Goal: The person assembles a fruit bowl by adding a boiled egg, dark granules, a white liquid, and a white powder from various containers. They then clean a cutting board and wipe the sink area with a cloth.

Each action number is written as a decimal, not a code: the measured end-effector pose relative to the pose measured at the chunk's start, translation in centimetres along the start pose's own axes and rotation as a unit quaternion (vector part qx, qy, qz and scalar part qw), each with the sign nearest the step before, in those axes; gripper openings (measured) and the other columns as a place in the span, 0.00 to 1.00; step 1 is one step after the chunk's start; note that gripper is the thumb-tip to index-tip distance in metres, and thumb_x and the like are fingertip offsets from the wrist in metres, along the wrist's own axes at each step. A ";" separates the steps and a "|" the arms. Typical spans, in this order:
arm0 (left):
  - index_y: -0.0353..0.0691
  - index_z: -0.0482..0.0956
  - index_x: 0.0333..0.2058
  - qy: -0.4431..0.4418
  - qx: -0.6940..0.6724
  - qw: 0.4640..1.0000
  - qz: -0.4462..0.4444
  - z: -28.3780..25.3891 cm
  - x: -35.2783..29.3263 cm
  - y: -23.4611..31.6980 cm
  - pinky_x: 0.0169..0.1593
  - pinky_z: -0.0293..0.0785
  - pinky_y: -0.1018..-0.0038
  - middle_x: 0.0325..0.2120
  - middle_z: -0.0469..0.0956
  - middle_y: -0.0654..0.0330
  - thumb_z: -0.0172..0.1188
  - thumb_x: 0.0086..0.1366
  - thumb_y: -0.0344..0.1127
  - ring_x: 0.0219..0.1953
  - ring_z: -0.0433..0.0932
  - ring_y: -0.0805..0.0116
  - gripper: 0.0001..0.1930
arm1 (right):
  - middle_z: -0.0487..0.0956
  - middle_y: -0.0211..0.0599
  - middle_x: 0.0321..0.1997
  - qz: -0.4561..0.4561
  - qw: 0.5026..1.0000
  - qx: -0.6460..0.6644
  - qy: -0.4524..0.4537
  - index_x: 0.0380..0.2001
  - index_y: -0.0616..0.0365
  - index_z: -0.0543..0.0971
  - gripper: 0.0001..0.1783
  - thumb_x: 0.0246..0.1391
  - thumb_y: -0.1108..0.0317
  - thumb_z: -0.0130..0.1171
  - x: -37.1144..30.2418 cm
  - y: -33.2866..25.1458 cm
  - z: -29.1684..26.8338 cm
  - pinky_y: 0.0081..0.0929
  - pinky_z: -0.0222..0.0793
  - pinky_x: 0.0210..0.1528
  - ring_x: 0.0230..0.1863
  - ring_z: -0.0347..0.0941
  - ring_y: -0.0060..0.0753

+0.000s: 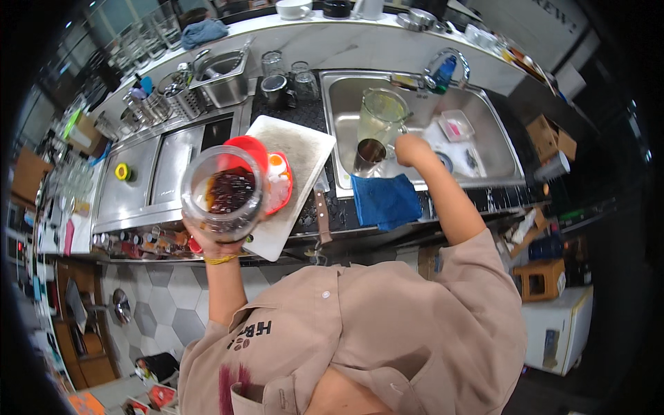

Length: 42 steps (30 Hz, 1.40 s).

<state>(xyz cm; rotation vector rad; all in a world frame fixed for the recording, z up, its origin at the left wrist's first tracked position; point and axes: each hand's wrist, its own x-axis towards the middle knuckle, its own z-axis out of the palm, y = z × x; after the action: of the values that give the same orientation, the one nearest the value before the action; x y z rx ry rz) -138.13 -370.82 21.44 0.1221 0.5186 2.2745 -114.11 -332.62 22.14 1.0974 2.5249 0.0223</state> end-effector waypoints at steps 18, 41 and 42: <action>0.42 0.62 0.66 -0.141 -0.100 0.961 -0.216 6.8 -6.9 -17.4 0.61 0.70 0.45 0.61 0.69 0.49 0.45 0.63 0.65 0.61 0.71 0.48 0.41 | 0.72 0.42 0.56 -0.624 0.576 0.484 0.213 0.61 0.47 0.69 0.46 0.44 0.34 0.69 -13.4 -3.3 -6.2 0.44 0.69 0.59 0.59 0.68 0.43; 0.39 0.63 0.64 -0.115 0.018 0.991 -0.070 3.5 -6.9 -4.9 0.61 0.73 0.55 0.57 0.72 0.49 0.45 0.64 0.57 0.58 0.74 0.54 0.35 | 0.73 0.49 0.50 -0.594 0.683 0.304 0.297 0.49 0.58 0.74 0.27 0.50 0.53 0.63 -14.3 -16.7 -9.3 0.42 0.66 0.56 0.52 0.70 0.54; 0.40 0.63 0.64 -0.101 0.041 0.994 0.005 3.6 -7.0 -5.2 0.61 0.72 0.55 0.57 0.72 0.50 0.45 0.64 0.57 0.58 0.74 0.54 0.35 | 0.73 0.50 0.50 -0.507 0.740 0.393 0.204 0.49 0.60 0.72 0.25 0.54 0.55 0.60 -14.8 -17.2 -9.3 0.43 0.63 0.58 0.53 0.69 0.53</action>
<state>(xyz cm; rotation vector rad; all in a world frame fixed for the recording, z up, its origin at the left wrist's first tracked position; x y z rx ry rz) -128.92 -371.49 23.12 0.3920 0.5054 2.2207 -120.28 -353.74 32.92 -0.3316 3.2538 -1.3136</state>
